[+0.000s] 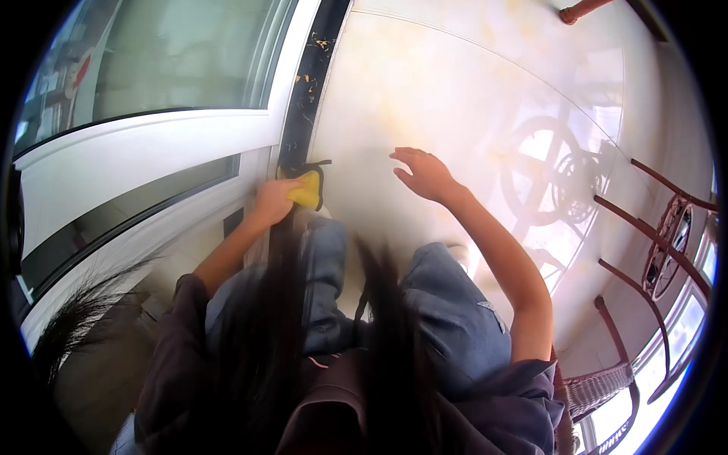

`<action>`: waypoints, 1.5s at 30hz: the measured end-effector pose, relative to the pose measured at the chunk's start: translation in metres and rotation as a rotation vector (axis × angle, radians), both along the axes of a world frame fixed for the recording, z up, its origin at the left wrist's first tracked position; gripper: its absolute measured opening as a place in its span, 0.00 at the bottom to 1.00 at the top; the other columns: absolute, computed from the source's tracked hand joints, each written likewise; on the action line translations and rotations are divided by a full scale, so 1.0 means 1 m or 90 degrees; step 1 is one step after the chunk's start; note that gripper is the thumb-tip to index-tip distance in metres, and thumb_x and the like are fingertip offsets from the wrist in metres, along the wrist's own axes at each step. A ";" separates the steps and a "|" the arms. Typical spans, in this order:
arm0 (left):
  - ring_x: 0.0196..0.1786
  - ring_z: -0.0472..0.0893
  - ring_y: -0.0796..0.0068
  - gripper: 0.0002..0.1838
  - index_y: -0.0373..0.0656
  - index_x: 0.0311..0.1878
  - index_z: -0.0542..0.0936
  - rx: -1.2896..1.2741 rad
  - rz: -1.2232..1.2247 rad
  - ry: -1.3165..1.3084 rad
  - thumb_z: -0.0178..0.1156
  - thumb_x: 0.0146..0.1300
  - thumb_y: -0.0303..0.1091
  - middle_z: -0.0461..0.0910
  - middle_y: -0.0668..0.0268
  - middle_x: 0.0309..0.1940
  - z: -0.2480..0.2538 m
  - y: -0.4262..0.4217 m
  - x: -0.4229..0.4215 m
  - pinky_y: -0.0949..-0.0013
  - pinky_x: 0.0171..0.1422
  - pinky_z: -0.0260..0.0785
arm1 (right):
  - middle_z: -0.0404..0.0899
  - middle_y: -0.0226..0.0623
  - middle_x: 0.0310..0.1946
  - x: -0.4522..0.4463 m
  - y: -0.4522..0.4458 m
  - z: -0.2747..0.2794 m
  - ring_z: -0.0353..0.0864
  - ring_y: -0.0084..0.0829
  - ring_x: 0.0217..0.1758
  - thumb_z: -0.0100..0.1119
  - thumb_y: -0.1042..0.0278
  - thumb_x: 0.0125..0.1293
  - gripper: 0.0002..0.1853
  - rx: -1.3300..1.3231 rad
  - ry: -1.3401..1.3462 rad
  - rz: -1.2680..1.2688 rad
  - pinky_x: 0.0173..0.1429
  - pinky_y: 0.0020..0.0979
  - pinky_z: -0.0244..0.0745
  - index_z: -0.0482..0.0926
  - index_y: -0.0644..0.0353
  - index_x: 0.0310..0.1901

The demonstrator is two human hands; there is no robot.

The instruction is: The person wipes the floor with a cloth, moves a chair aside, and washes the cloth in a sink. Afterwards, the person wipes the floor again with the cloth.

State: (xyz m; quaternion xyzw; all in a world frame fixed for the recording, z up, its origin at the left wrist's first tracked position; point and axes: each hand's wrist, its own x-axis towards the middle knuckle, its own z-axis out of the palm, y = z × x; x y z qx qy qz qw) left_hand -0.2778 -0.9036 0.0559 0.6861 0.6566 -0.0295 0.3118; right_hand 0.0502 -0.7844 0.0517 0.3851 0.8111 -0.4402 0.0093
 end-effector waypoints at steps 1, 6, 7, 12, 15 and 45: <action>0.42 0.80 0.58 0.19 0.37 0.47 0.77 -0.064 0.061 -0.083 0.56 0.48 0.24 0.81 0.61 0.40 0.009 0.006 0.001 0.64 0.49 0.71 | 0.71 0.39 0.56 0.003 -0.007 0.003 0.69 0.39 0.59 0.50 0.61 0.63 0.17 -0.054 -0.008 -0.030 0.61 0.37 0.65 0.72 0.56 0.53; 0.46 0.79 0.66 0.16 0.32 0.50 0.73 -0.249 0.577 -0.699 0.55 0.57 0.25 0.78 0.58 0.44 0.069 0.064 0.040 0.68 0.52 0.69 | 0.67 0.39 0.60 0.010 -0.028 0.012 0.65 0.38 0.63 0.54 0.57 0.62 0.26 -0.354 0.145 -0.166 0.65 0.38 0.59 0.66 0.55 0.61; 0.49 0.77 0.65 0.18 0.33 0.52 0.72 -0.307 0.601 -0.771 0.54 0.56 0.24 0.76 0.57 0.48 0.073 0.070 0.049 0.66 0.55 0.68 | 0.67 0.39 0.60 0.010 -0.030 0.013 0.65 0.38 0.63 0.54 0.57 0.62 0.26 -0.352 0.144 -0.179 0.65 0.38 0.59 0.66 0.55 0.61; 0.55 0.73 0.60 0.24 0.33 0.58 0.66 -0.516 0.572 -0.894 0.52 0.56 0.24 0.73 0.55 0.53 0.071 0.094 0.104 0.58 0.61 0.64 | 0.53 0.43 0.67 0.021 -0.030 0.032 0.54 0.39 0.70 0.59 0.43 0.54 0.48 -0.733 0.639 -0.389 0.69 0.40 0.53 0.47 0.57 0.69; 0.54 0.74 0.62 0.23 0.34 0.57 0.66 -0.628 0.568 -0.952 0.53 0.57 0.26 0.73 0.57 0.51 0.060 0.098 0.124 0.59 0.61 0.65 | 0.61 0.42 0.63 0.026 -0.029 0.047 0.61 0.37 0.65 0.56 0.51 0.59 0.38 -0.807 0.618 -0.456 0.66 0.40 0.57 0.55 0.62 0.66; 0.44 0.71 0.77 0.17 0.49 0.33 0.66 -0.260 0.409 -0.866 0.66 0.48 0.22 0.70 0.70 0.43 -0.012 0.070 0.171 0.75 0.45 0.65 | 0.55 0.41 0.66 0.037 -0.072 -0.015 0.54 0.38 0.69 0.42 0.29 0.59 0.44 -1.002 0.629 -0.785 0.70 0.51 0.45 0.55 0.60 0.65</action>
